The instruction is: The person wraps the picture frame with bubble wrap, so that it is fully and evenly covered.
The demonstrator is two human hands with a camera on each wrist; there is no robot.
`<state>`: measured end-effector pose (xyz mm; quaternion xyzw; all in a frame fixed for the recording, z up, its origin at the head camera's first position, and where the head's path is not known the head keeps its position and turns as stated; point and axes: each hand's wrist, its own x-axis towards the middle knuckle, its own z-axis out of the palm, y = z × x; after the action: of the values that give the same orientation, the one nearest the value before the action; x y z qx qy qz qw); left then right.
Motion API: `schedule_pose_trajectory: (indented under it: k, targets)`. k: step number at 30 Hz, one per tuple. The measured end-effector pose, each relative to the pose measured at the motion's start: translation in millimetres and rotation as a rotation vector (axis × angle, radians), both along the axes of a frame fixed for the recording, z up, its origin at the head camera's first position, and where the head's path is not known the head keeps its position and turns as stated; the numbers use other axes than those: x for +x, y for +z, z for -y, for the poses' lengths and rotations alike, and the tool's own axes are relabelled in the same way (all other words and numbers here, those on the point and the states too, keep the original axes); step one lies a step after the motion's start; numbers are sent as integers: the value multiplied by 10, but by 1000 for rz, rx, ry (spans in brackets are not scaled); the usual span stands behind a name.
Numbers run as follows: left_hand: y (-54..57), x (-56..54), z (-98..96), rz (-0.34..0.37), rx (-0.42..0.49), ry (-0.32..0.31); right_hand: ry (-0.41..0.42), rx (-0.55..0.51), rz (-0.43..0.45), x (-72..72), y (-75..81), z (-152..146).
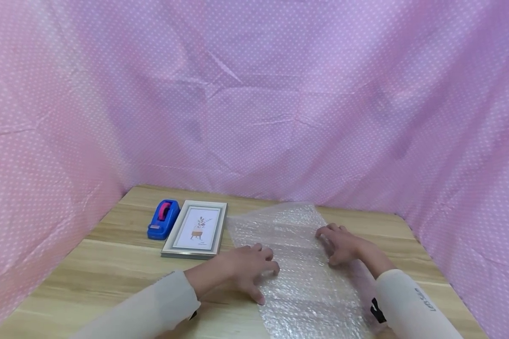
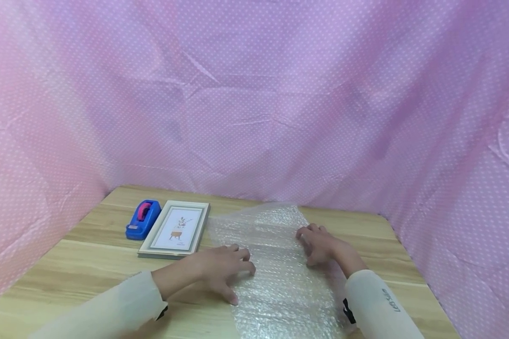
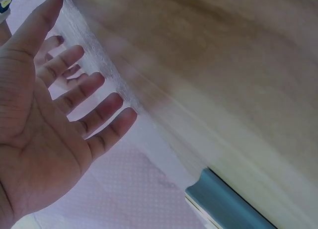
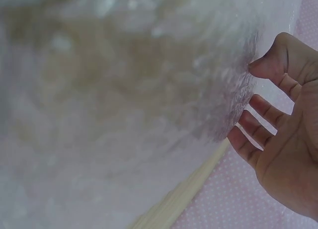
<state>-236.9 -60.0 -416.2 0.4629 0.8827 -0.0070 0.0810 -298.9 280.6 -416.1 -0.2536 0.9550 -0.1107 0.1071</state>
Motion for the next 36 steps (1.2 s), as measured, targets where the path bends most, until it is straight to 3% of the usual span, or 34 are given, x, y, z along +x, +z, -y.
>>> schedule_pose_trajectory:
  k: [8, 14, 18, 22, 25, 29, 36]
  targets:
    - [-17, 33, -38, -34, -1, 12, 0, -44, 31, 31, 15, -34]
    - [4, 50, -59, -1, 1, 22, 75, -38, -78, 116, 38, -69]
    - [14, 56, -57, -5, 3, 33, 5, -37, -82, 227, 92, -100]
    - [14, 42, -48, -9, 2, 44, -53, -137, -32, 310, 143, -155]
    - [8, 30, -43, -7, 0, 49, -44, -208, -16, 348, 159, -211]
    - [1, 26, -41, -4, 2, 48, -54, -267, 2, 398, 150, -319]
    - [18, 37, -44, -3, -4, 44, -141, -344, 53, 452, 72, -521]
